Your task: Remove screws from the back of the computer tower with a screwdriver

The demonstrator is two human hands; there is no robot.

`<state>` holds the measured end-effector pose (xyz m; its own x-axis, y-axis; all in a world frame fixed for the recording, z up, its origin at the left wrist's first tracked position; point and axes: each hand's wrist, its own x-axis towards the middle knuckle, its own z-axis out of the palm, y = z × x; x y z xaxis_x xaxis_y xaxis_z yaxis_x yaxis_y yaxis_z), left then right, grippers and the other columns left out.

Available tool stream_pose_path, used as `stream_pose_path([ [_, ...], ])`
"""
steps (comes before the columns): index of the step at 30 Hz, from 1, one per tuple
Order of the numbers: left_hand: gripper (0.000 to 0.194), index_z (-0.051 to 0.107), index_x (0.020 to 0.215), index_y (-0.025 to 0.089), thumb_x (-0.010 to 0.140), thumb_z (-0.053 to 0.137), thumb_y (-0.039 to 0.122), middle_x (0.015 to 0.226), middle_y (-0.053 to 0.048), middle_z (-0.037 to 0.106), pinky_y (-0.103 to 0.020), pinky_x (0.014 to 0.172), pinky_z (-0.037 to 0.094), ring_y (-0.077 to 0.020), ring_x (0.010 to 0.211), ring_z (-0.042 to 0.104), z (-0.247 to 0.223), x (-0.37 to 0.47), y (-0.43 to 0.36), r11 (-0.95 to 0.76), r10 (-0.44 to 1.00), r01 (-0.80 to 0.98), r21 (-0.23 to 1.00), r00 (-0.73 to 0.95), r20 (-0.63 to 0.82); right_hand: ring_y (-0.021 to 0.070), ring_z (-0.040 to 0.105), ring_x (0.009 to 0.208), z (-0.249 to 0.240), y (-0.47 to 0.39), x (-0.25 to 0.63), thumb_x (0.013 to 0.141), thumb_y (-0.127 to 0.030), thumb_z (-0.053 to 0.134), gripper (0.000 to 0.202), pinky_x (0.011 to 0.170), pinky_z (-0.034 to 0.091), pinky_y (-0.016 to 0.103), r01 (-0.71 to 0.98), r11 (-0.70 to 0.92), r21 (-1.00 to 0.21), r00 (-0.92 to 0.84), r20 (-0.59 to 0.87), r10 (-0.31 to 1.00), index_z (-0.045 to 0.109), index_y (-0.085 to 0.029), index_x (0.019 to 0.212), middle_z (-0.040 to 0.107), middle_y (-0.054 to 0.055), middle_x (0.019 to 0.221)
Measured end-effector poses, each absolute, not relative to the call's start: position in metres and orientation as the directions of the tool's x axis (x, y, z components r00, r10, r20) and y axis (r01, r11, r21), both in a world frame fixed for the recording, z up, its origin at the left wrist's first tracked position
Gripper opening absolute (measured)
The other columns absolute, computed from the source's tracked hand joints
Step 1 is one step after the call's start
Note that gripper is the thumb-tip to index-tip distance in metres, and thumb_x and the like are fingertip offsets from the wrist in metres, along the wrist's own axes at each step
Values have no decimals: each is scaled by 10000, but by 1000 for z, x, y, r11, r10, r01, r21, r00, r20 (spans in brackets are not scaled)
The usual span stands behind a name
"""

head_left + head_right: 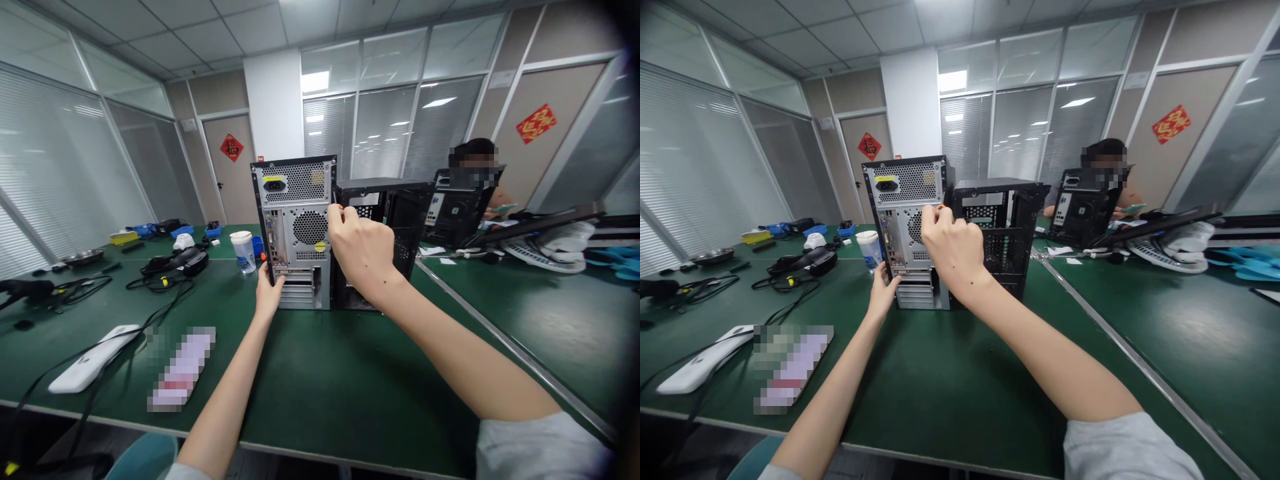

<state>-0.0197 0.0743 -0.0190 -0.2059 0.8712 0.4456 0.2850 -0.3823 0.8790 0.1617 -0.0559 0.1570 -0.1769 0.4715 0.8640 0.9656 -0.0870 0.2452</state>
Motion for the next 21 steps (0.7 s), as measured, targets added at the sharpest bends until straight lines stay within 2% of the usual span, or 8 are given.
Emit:
stream_pose_path([
  [6, 621, 350, 1386, 218, 817, 599, 226, 1373, -115, 554, -423, 1143, 390, -204, 1294, 534, -18, -21, 73, -366, 889, 237, 900, -197, 413, 112, 535, 569, 170, -58, 159, 843, 5, 319, 331, 503, 185, 277, 972, -102, 211, -146, 884, 445, 630, -107, 827, 636, 102, 776],
  [11, 624, 348, 1391, 215, 819, 599, 227, 1387, -120, 544, -431, 1154, 377, -200, 1303, 528, -18, -22, 74, -361, 893, 228, 904, -196, 405, 122, 539, 580, 172, -58, 157, 851, 1, 335, 307, 518, 192, 270, 976, -57, 210, -155, 854, 497, 620, -106, 817, 638, 116, 790],
  [15, 628, 346, 1395, 232, 821, 601, 234, 1390, -107, 543, -419, 1149, 387, -192, 1294, 536, -19, -24, 76, -362, 893, 245, 899, -185, 410, 112, 509, 540, 172, -57, 155, 851, -3, 310, 318, 503, 186, 269, 967, -59, 249, -183, 835, 519, 612, -103, 837, 623, 109, 775],
  [21, 647, 338, 1414, 227, 824, 602, 245, 1411, -109, 525, -410, 1148, 389, -200, 1304, 528, -19, -24, 74, -356, 893, 269, 895, -184, 410, 108, 457, 484, 178, -61, 151, 769, 50, 302, 362, 474, 181, 259, 934, -81, 348, -243, 786, 569, 643, -73, 782, 577, 86, 623],
])
